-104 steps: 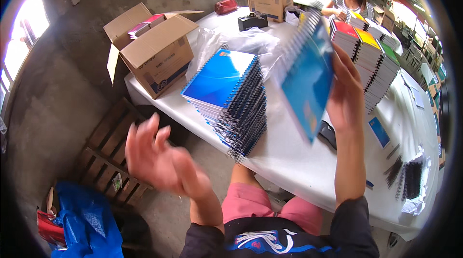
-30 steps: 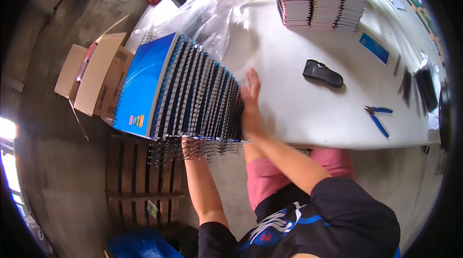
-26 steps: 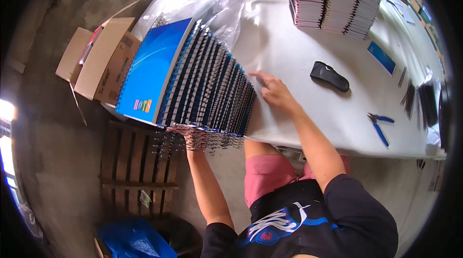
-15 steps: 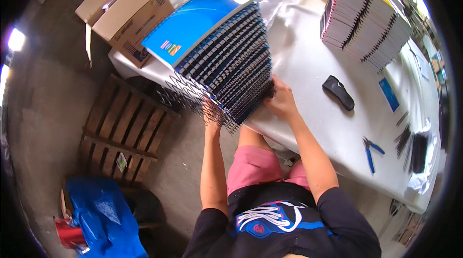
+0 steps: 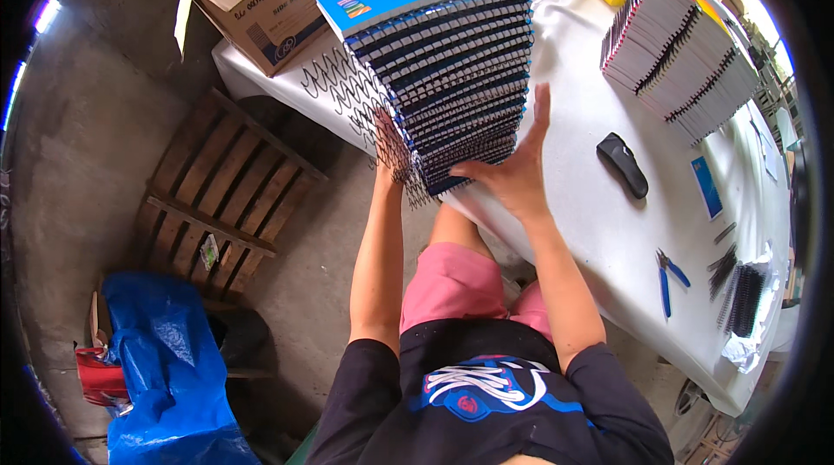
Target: The person assembles paper booklets by inserting spiral coils through punched holes and trimming the excess wire using a pair of pliers.
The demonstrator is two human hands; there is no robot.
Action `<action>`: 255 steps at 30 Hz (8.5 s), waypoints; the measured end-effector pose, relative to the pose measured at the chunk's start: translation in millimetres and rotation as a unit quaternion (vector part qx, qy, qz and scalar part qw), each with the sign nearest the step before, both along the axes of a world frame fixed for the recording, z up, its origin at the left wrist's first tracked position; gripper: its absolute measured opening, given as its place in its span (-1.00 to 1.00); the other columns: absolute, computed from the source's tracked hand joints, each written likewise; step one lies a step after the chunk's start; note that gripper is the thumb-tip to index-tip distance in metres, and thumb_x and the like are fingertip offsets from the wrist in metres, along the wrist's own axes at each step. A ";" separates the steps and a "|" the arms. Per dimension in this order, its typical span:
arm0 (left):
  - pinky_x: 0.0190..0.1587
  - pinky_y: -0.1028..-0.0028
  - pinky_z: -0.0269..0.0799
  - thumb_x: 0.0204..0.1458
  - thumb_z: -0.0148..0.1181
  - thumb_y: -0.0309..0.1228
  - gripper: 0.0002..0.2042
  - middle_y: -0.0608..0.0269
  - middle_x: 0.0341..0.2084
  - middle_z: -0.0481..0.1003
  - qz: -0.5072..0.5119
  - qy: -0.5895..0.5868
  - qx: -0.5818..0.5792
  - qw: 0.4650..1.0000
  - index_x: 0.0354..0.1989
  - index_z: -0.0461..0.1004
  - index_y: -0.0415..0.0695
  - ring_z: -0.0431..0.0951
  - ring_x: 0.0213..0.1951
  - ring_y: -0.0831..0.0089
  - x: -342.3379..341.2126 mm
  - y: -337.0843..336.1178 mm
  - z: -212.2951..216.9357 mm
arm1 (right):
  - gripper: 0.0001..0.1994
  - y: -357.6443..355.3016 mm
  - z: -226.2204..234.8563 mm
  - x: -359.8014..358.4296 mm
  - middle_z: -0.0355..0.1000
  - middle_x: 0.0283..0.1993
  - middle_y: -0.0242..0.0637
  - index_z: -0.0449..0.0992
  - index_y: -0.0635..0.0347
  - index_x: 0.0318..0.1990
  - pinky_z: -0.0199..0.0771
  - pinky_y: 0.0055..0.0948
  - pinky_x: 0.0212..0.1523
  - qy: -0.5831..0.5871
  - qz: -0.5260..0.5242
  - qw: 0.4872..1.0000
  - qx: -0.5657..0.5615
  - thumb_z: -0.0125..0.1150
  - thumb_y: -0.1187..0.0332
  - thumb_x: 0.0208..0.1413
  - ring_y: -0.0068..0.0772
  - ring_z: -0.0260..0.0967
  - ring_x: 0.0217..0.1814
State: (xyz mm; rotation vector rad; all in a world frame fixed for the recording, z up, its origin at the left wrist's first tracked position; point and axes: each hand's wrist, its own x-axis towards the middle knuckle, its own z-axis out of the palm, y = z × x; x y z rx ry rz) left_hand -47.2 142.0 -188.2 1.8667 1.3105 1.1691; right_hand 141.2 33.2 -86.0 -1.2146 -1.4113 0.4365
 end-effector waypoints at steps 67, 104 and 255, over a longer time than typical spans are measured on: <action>-0.20 0.55 0.40 -0.17 0.32 -0.66 -0.55 0.28 -0.20 0.43 0.034 -0.291 -0.063 0.954 -0.05 0.33 -0.25 0.44 -0.16 0.53 7.7 -151.4 12.3 | -0.52 -234.6 -43.5 233.4 0.24 0.04 -0.16 0.31 0.03 0.18 0.08 -0.16 0.17 -0.432 -0.336 0.776 -0.314 -0.06 0.00 0.19 -0.10 0.16 0.13; -0.41 0.61 0.40 0.10 0.13 -0.47 -0.81 0.25 -0.38 0.47 0.103 -0.356 -0.005 0.929 -0.17 0.39 -0.31 0.43 -0.44 0.62 33.9 -144.8 10.3 | -0.75 -71.5 -60.1 -18.2 0.38 -0.29 -0.22 0.47 0.19 -0.31 0.42 -0.30 -0.27 -0.401 -0.017 0.905 -0.139 0.26 0.27 -0.15 -0.23 0.42 -0.29; -0.43 0.63 0.32 0.14 0.08 -0.45 -0.77 0.18 -0.27 0.47 -0.003 -0.405 -0.052 0.913 -0.06 0.38 -0.25 0.38 -0.45 0.63 20.4 -150.3 61.9 | -0.58 -61.3 -15.5 -15.8 0.36 -0.17 -0.37 0.45 -0.05 -0.12 0.18 -0.19 -0.04 -0.312 -0.062 0.948 -0.011 0.32 0.29 -0.26 -0.33 0.32 -0.07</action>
